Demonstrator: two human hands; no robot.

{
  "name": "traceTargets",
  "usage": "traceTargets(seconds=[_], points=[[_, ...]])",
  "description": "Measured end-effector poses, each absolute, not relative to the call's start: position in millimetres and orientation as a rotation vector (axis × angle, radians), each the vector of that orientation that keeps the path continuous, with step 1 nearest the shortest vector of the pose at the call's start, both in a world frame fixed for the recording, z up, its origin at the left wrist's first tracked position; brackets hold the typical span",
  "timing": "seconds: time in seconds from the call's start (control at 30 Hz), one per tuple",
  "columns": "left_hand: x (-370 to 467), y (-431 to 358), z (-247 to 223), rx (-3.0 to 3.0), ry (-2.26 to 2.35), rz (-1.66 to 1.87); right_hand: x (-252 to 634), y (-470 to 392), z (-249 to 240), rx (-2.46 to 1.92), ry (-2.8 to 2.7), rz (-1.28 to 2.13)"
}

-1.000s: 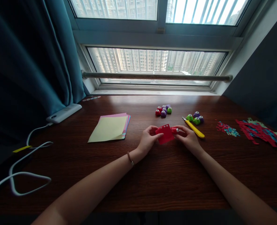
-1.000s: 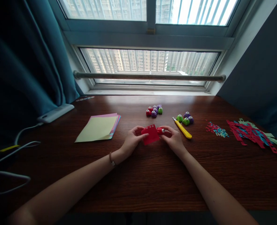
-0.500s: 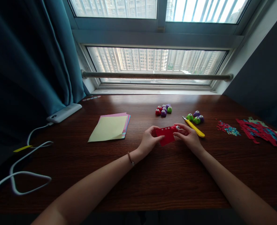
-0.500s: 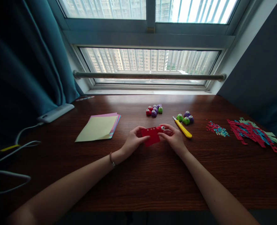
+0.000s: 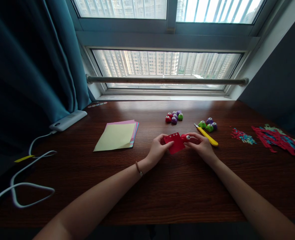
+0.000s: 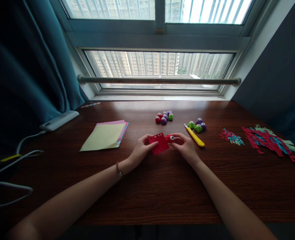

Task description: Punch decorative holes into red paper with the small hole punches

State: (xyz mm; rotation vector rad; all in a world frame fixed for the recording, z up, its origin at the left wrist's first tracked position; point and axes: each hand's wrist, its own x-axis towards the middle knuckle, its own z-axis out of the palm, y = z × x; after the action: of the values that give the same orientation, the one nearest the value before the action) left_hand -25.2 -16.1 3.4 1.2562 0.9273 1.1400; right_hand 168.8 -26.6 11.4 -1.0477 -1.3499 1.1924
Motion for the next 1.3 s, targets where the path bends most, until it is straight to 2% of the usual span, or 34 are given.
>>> traceTargets(seconds=[0.33,0.63,0.9,1.3], points=[[-26.4,-16.2,3.2,1.282,0.965,1.212,168.2,-28.3,11.5,-1.0,-1.388,1.267],[-27.2,-23.6,6.5,1.496,1.048,1.243,166.7,-28.7,14.3,-1.04,-1.392,1.2],[-26.0,-19.8,7.1,1.346,0.999,1.257,169.4,-25.6,6.1,-1.026,-1.227,1.341],[-26.4,-18.8,8.0,1.236,0.938,1.245,166.9,-27.6,14.1,-1.062,-1.361,1.222]])
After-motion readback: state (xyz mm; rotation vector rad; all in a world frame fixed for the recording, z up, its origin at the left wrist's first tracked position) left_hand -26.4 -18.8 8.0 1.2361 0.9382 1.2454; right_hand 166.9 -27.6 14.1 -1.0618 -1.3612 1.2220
